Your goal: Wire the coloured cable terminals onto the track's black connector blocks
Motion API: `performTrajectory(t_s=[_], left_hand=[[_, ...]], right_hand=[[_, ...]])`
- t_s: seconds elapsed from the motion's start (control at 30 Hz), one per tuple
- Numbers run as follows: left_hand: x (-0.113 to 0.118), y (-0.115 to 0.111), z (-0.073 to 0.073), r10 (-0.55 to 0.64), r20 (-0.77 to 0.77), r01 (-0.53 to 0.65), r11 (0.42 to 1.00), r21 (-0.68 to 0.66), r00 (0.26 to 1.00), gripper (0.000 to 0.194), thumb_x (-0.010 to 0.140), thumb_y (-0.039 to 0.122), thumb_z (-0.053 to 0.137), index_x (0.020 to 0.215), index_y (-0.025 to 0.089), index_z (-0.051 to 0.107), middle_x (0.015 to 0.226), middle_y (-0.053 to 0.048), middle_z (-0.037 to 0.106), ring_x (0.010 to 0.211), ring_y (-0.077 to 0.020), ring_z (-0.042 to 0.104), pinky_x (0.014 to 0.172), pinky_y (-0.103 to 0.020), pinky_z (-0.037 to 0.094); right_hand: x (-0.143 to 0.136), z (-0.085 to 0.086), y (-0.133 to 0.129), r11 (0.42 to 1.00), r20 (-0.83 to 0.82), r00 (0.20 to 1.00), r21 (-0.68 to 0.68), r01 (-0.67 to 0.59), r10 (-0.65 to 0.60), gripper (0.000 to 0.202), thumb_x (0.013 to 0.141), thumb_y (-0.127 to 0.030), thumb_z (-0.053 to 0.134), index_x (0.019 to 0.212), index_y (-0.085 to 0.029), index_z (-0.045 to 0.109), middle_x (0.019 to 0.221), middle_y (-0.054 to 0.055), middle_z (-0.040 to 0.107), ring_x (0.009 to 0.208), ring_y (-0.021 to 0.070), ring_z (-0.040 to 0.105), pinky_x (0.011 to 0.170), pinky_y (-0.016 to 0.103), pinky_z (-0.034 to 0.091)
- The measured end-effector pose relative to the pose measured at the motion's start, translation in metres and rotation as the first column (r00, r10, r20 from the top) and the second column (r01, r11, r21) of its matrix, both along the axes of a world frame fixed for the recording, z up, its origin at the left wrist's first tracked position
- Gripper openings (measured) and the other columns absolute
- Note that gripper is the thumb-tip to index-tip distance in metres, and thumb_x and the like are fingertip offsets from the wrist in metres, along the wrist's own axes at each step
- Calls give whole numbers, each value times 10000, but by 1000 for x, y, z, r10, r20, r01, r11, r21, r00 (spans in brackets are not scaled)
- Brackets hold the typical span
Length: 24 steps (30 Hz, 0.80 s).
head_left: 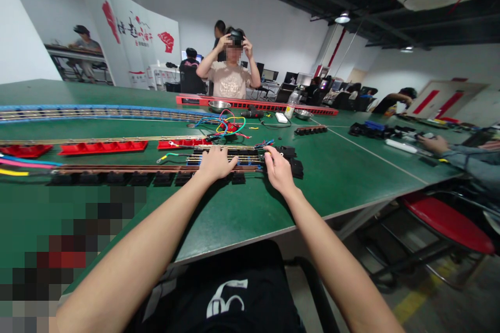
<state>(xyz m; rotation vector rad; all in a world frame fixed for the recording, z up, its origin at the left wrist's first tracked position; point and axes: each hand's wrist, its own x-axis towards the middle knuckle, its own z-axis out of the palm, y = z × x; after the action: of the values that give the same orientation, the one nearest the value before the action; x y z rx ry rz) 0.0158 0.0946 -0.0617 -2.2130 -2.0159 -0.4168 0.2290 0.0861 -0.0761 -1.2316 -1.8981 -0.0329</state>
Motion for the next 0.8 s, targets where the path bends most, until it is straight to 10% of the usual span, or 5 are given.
performTrajectory(t_s=[0.43,0.8], left_hand=[[-1,0,-1,4,2,-4,1000,11,1000,633,907,573,273,1260,134,564,1285,-195,582,1220,-337,498,953,-472,422],[0,1,1,2,8,-2,1000,14,1000,620,904,569,294,1227,126,583,1252,-196,600,1199,-335,516,940,-466,433]], right_hand=[[0,-5,3,988,-344,938,-128,-91,41,354,976,-473,245,1119,-210,434,788,4,653,454,93,550,486,217,431],[-1,-1,11,962,-798,602,-182,-205,-23,278,921,-525,316,999,-259,339,642,-89,588,309,83,508,285,161,339]])
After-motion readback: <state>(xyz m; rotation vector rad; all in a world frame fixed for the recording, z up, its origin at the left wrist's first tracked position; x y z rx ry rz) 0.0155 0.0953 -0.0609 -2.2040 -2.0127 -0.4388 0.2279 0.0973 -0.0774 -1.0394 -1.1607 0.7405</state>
